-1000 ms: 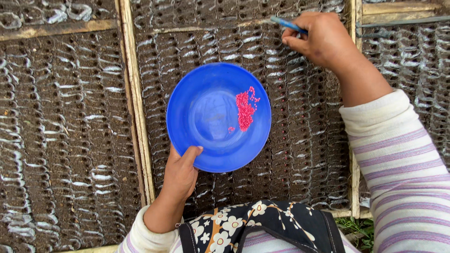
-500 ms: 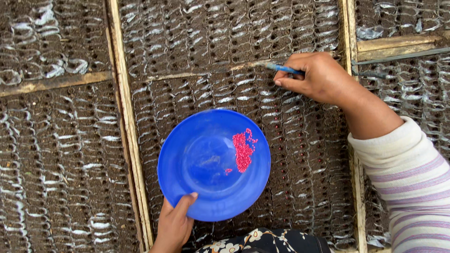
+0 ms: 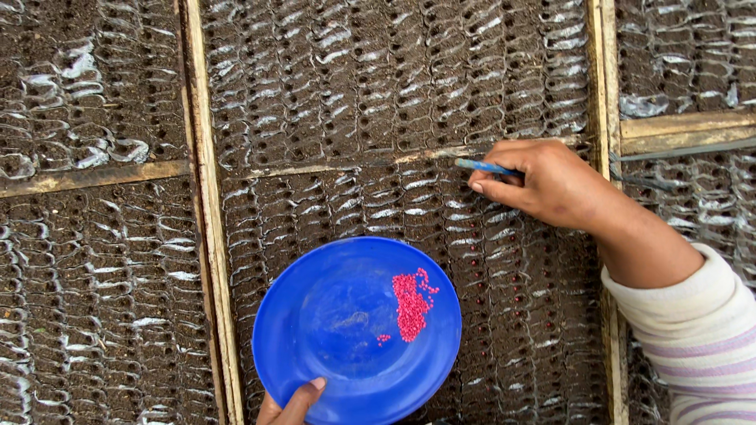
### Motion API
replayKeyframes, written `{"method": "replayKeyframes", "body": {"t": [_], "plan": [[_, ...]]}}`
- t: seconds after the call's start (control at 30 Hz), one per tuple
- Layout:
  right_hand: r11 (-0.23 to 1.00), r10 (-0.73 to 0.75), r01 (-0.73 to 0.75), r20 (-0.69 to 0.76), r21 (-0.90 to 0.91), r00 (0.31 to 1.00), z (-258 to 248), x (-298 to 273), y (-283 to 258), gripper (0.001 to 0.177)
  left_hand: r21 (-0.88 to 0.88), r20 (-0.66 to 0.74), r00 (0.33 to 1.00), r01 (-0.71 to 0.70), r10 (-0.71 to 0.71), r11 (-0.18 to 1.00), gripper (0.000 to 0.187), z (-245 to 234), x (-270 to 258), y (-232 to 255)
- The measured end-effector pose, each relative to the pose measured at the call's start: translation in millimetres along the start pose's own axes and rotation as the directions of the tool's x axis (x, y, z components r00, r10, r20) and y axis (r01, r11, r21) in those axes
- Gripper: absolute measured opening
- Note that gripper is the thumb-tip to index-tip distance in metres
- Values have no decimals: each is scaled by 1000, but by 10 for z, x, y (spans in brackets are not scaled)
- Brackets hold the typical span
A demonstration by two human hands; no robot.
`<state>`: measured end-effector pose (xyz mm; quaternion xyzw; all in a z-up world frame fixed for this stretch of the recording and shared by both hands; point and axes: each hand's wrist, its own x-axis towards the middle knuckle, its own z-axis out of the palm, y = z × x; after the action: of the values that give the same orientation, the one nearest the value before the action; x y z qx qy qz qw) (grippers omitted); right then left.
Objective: The person holds a blue plate containing red seeds in their left hand and uses a blue pen in their right hand to place individual seeds into small holes in a soil-filled seed tray. The person systematically moves across the tray, filling the holes with seeds.
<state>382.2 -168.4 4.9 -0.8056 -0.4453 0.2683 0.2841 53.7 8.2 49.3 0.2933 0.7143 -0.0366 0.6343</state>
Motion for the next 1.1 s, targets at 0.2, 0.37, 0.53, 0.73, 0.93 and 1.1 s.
{"method": "replayKeyframes", "body": {"t": [0.2, 0.37, 0.53, 0.73, 0.93, 1.1], "plan": [[1000, -18, 18, 8, -10, 1000, 19, -23, 96, 15, 13, -64, 998, -1, 2, 1000, 63, 6, 185, -58], [1000, -12, 12, 17, -9, 1000, 46, -49, 109, 16, 42, -117, 993, 13, -8, 999, 61, 14, 236, -84], [1000, 6, -6, 29, -4, 1000, 118, -137, 79, 17, 79, -172, 985, 37, -23, 996, 59, -45, 245, -120], [1000, 13, -13, 42, -9, 999, 214, -254, 81, 19, 108, -231, 972, 58, -32, 992, 57, -111, 256, -147], [1000, 20, -19, 54, -18, 998, 257, -356, 60, 20, 134, -287, 957, 81, -39, 988, 55, -180, 320, -158], [1000, 23, -22, 69, -14, 997, 243, -413, 88, 21, 133, -314, 948, 99, -52, 986, 55, -240, 379, -264]]}}
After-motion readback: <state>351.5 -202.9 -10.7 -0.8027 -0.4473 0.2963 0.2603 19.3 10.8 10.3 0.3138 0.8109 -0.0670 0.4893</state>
